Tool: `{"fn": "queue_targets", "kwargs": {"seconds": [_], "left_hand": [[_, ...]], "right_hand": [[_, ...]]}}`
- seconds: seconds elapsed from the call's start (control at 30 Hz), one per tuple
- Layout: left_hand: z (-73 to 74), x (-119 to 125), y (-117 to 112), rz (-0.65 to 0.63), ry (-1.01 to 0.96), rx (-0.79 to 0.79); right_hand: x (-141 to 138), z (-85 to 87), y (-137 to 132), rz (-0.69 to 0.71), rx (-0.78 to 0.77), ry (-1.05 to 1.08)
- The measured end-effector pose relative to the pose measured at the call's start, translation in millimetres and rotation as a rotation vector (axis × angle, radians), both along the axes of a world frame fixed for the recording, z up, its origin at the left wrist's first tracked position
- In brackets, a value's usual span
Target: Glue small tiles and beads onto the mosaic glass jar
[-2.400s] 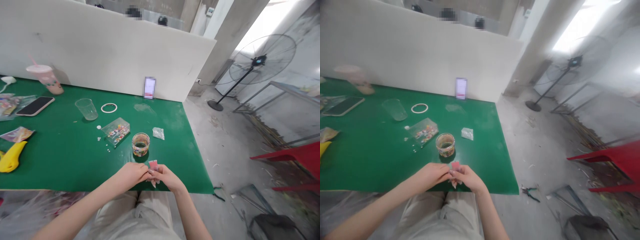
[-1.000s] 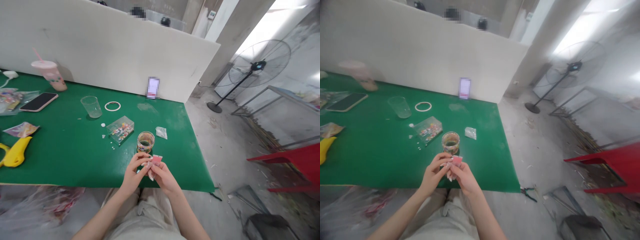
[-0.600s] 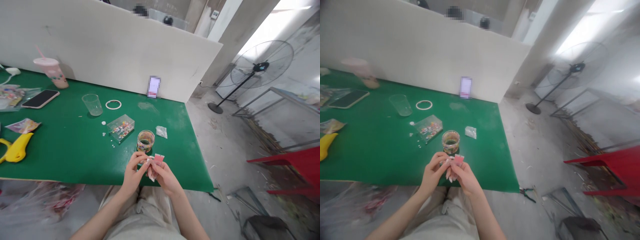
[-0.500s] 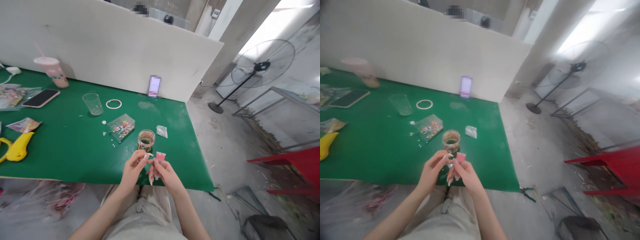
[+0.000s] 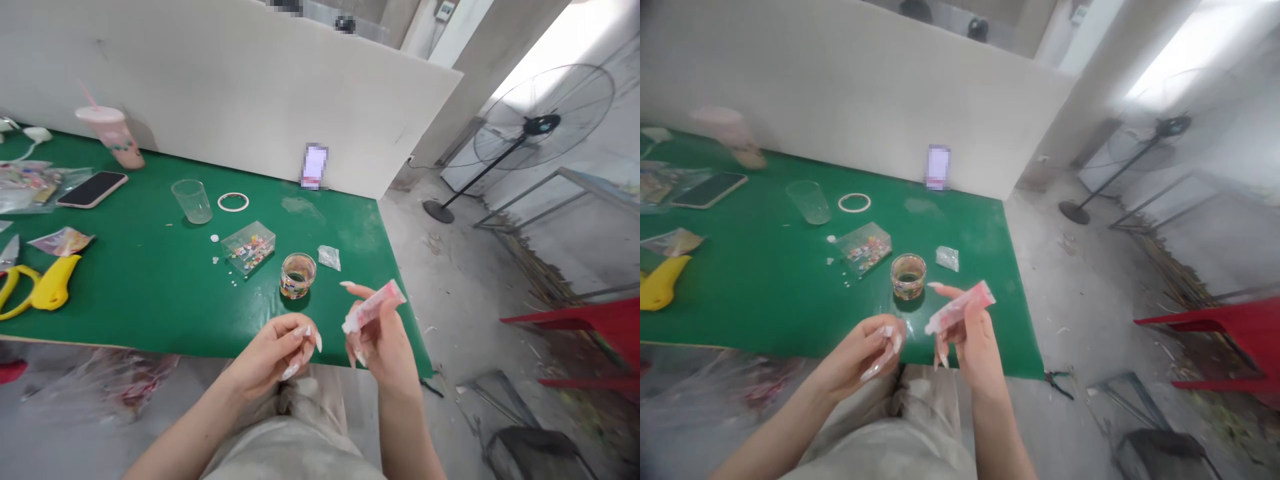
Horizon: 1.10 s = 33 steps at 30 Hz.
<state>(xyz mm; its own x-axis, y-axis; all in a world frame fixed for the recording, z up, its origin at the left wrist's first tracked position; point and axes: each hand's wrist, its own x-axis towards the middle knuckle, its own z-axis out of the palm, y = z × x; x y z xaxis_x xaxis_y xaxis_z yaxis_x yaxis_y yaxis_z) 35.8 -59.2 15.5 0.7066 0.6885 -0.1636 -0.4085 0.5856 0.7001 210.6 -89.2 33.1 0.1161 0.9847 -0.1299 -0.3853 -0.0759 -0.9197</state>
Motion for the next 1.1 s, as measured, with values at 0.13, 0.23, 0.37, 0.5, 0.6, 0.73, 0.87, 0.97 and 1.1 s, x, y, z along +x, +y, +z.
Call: {"fn": "queue_targets", "kwargs": {"seconds": [0.13, 0.23, 0.37, 0.5, 0.6, 0.73, 0.87, 0.97, 1.1], "left_hand": [[6.9, 0, -2, -0.073, -0.060, 0.000], [10.2, 1, -3, -0.094, -0.087, 0.006], [11.6, 3, -5, -0.093, -0.098, 0.006], [12.4, 5, -6, -0.071, -0.074, 0.014], [13.5, 7, -7, -0.033, -0.049, 0.033], [14.7, 9, -7, 0.011, -0.020, 0.037], [15.6, 10, -8, 0.005, -0.019, 0.038], [17.2, 11, -9, 0.003, -0.007, 0.033], [20.0, 11, -9, -0.018, -0.016, 0.007]], "right_hand": [[-3, 12.4, 4, -0.005, 0.041, 0.050], [-7, 17.0, 7, 0.037, 0.031, 0.033], [-15, 20.1, 9, -0.008, 0.022, 0.007], [-18, 21.3, 10, 0.010, -0.011, -0.001], [-18, 20.2, 12, 0.054, -0.010, 0.059], [-19, 16.1, 15, 0.155, 0.005, 0.179], [-22, 15.4, 16, 0.160, -0.025, 0.207], [-23, 19.1, 15, 0.130, -0.006, 0.179], [-24, 24.1, 14, 0.113, 0.024, 0.141]]}}
